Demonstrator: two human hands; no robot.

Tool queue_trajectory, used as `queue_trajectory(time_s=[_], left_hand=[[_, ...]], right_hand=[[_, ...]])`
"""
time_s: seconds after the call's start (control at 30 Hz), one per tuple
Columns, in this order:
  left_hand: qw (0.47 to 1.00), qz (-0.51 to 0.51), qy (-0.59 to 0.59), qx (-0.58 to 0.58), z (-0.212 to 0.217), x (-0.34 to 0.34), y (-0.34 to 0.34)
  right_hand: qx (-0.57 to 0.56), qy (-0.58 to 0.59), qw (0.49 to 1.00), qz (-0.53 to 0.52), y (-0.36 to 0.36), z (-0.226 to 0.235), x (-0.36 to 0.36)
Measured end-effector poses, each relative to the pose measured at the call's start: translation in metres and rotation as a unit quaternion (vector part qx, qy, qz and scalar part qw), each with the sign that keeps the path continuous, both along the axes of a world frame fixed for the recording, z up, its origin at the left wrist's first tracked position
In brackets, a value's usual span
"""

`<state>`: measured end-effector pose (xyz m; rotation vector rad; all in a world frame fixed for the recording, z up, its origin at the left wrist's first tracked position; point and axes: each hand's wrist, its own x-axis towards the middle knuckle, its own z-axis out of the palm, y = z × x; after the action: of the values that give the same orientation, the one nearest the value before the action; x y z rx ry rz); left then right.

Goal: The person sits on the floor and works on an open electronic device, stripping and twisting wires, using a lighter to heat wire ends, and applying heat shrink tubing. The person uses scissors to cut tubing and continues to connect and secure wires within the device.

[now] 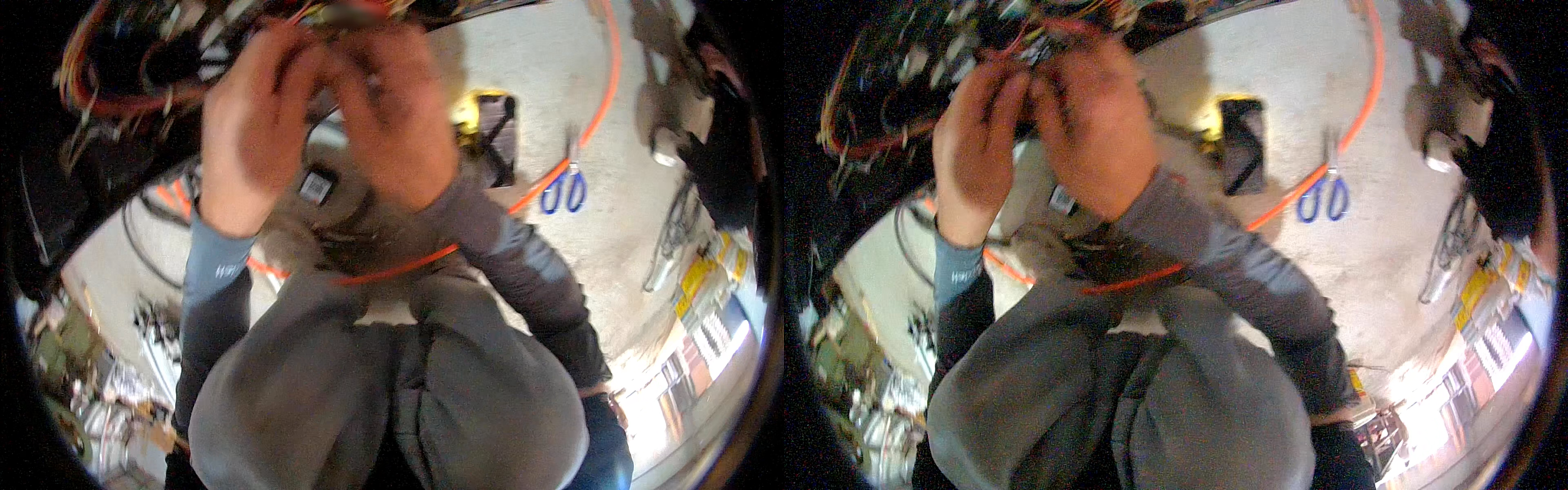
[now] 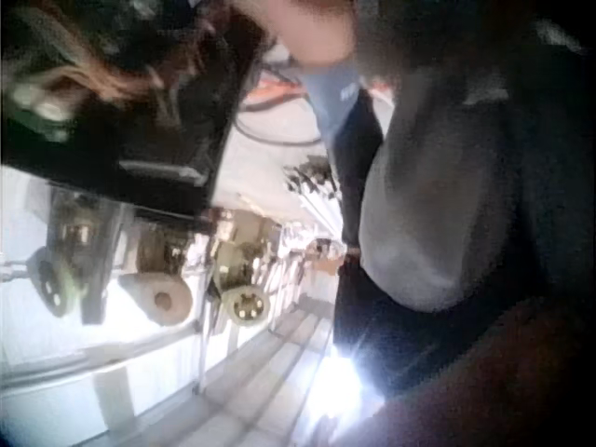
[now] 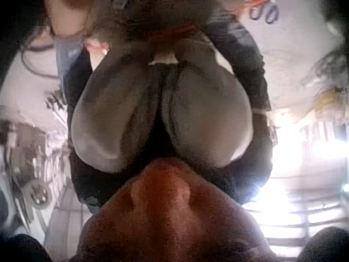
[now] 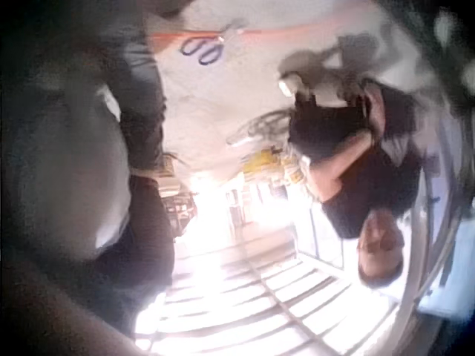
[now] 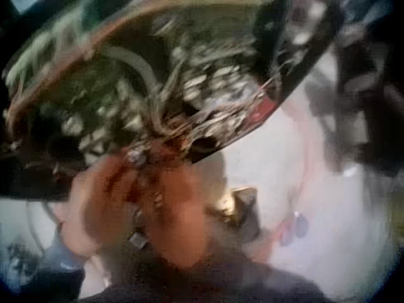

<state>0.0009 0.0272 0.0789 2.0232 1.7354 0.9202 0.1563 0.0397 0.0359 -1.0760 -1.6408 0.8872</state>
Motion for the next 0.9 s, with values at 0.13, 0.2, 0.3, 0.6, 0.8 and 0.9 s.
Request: queue_trajectory(time_s=[0.13, 0.2, 0.3, 0.6, 0.8, 0.9], left_hand=[[0.996, 0.019, 0.012, -0.086, -0.001, -0.007, -0.007], [0.983, 0.056, -0.083, -0.154, -0.008, 0.003, -0.007], [0.991, 0.038, -0.023, -0.128, -0.021, 0.001, -0.008], [0.991, 0.064, -0.05, -0.108, -0.05, 0.002, -0.021], [0.982, 0.089, -0.136, -0.093, -0.057, -0.006, -0.027], [0.982, 0.107, -0.122, -0.094, -0.056, -0.004, -0.029]], right_hand=[[0.048, -0.014, 0.997, -0.062, -0.007, 0.0, -0.012], [0.07, 0.002, 0.995, -0.067, -0.003, -0.008, -0.007], [0.008, 0.069, 0.995, -0.076, 0.0, -0.001, -0.009], [-0.044, 0.043, 0.996, -0.066, -0.011, -0.017, -0.016], [-0.076, 0.052, 0.996, 0.02, -0.004, -0.007, -0.01], [-0.13, 0.019, 0.989, 0.067, 0.004, -0.001, -0.001]])
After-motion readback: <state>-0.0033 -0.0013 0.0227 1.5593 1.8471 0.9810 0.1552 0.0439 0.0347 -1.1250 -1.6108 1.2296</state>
